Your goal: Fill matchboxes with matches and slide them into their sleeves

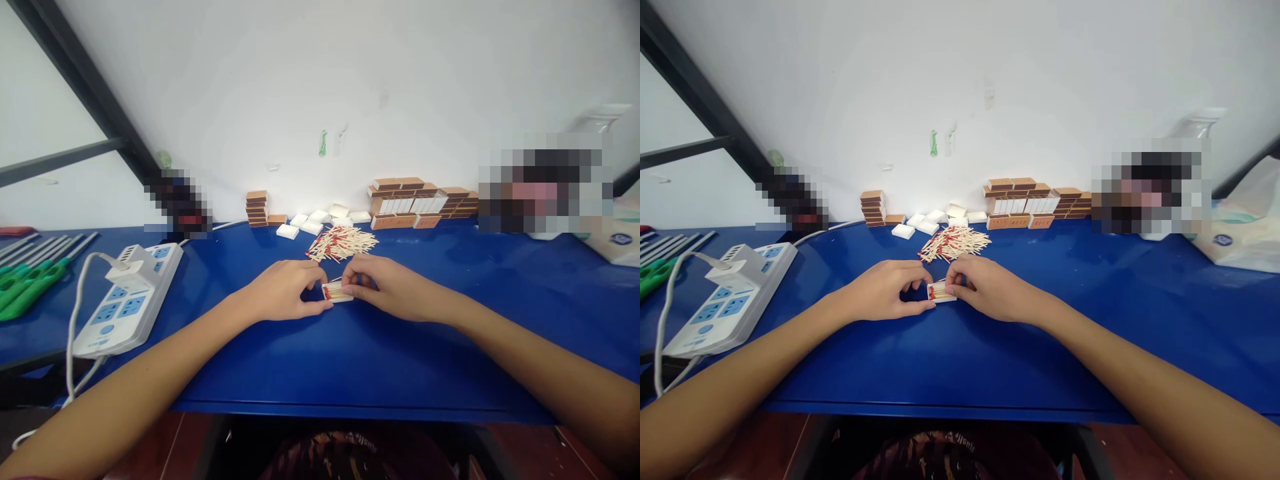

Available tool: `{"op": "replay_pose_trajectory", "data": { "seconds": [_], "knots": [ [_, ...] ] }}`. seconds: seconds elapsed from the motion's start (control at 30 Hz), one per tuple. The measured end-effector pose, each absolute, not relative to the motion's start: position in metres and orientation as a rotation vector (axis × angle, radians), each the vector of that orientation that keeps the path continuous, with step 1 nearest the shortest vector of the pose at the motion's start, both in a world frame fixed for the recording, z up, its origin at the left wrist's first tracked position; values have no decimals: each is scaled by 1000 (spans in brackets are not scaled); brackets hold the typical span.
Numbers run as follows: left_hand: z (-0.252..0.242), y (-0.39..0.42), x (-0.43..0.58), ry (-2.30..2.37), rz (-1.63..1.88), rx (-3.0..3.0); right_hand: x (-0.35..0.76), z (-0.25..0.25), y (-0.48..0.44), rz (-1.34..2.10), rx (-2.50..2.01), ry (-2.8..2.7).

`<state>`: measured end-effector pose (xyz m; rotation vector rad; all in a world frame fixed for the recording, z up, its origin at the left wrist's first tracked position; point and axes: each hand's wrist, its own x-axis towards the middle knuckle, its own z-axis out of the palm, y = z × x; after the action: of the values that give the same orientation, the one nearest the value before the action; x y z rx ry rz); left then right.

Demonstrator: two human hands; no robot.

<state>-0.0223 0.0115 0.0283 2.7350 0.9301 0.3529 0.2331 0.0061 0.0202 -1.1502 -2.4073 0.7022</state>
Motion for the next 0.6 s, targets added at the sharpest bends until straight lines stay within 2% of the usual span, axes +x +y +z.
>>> {"op": "replay_pose_trajectory", "data": {
  "seconds": [0.2, 0.37, 0.6],
  "knots": [
    [31, 11, -23, 926, 330, 2718, 235, 0, 26, 459, -1123, -2340],
    [32, 11, -22, 926, 325, 2700, 238, -4, 31, 457, -1138, -2421],
    [32, 11, -21, 964, 344, 2715, 237, 15, 13, 458, -1090, -2358]
  ]
}}
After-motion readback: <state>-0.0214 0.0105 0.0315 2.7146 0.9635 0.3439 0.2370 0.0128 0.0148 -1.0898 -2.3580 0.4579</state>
